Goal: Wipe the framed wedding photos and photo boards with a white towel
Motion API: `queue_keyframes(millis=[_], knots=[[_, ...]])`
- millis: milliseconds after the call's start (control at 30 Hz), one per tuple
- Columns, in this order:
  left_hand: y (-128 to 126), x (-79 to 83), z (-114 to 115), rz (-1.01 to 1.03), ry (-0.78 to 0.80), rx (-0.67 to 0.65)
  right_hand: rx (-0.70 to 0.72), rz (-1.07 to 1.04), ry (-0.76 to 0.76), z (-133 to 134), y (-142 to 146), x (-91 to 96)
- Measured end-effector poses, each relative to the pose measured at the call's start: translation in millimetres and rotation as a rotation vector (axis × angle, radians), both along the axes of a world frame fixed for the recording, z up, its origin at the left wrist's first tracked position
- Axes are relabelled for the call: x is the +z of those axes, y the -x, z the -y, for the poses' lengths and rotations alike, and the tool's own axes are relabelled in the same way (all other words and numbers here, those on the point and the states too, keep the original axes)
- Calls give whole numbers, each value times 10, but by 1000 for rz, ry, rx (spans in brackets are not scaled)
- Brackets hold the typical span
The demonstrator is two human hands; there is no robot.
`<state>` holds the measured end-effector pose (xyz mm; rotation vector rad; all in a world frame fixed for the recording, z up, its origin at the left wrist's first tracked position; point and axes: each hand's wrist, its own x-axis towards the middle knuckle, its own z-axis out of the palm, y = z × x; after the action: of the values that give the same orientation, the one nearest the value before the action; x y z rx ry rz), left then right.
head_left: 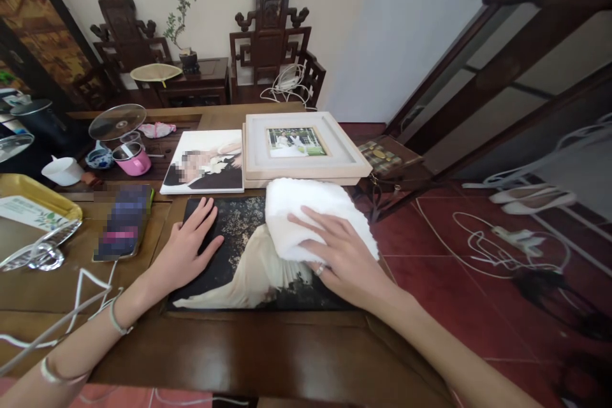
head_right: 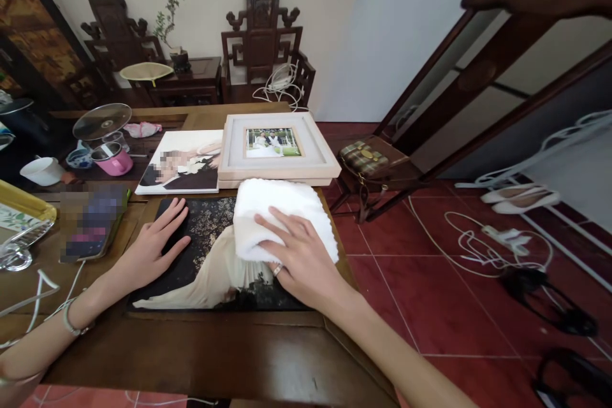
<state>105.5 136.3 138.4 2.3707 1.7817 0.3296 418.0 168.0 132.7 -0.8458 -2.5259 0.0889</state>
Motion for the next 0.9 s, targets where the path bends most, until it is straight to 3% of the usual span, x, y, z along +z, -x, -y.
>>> queue_keyframes(millis=[200, 300, 367, 567, 667, 733, 900], knots=[[-6, -18, -16, 36, 3, 11, 136, -38, -21, 776, 101, 5], [-14, -19, -22, 33, 10, 14, 181, -42, 30, 919, 109, 16], [-12, -20, -26, 25, 11, 14, 178, -19, 68, 776, 100, 19], [15, -15, -32, 22, 27, 7, 10, -43, 120, -88, 178, 26], [15, -15, -28, 30, 34, 16, -9, -31, 106, -179, 273, 34], [11, -20, -28, 40, 31, 23, 54, -35, 85, 0, 328, 18], [3, -37, -43, 36, 24, 19, 218, -57, 32, 775, 414, -99]])
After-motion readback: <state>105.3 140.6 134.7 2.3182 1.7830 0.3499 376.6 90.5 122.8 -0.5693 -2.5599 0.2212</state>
